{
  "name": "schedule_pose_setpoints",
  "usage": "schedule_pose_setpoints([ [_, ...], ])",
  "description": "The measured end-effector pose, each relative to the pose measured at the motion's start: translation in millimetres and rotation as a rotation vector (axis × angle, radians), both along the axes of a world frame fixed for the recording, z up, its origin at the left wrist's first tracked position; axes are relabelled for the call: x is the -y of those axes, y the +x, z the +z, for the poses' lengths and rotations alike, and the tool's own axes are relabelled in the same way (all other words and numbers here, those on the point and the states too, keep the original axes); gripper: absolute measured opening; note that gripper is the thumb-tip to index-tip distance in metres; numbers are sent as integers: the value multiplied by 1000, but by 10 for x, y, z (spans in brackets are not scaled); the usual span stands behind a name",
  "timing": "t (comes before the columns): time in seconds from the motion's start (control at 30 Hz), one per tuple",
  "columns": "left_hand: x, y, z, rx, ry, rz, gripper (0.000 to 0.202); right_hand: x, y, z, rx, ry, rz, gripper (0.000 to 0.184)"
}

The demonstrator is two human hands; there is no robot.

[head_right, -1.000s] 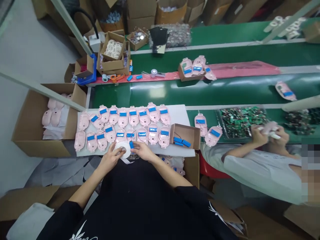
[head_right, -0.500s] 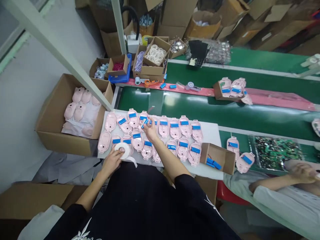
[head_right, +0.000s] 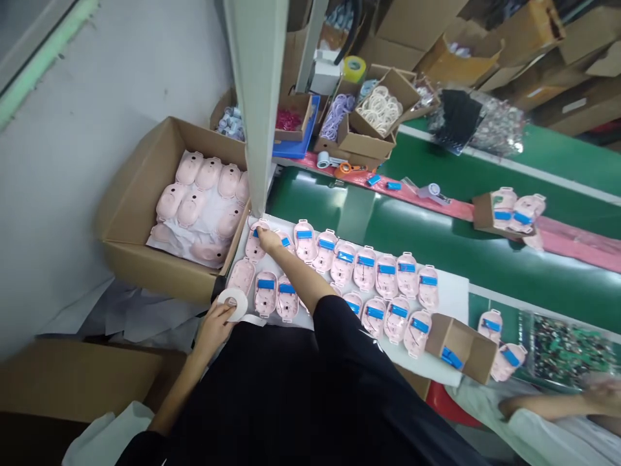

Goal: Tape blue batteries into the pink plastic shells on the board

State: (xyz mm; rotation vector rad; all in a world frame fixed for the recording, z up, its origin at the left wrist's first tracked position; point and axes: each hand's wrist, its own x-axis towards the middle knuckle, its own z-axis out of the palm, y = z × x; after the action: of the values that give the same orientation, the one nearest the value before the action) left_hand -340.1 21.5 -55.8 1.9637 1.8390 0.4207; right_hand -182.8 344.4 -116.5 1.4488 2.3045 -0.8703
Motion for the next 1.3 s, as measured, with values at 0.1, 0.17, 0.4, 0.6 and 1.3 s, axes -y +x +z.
schedule_pose_setpoints([
  [0.1, 12, -124, -62, 25, 4, 32, 33, -14, -89, -94, 41, -17, 34, 53],
  [0.17, -7, -174, -94, 48, -8, 42, 33, -13, -140, -132, 34, 3, 55, 53],
  [0.4, -224, -141, -119, 88, 16, 88, 33, -88, -267, -188, 59, 8, 112, 52],
  [0.6, -760, -60, 77, 53, 315, 191, 36, 209, -32, 176, -279, 8, -67, 46],
  [1.3, -813, 3296, 308, 263, 424, -386, 30, 2804, 5906, 535, -83, 7, -1049, 36],
])
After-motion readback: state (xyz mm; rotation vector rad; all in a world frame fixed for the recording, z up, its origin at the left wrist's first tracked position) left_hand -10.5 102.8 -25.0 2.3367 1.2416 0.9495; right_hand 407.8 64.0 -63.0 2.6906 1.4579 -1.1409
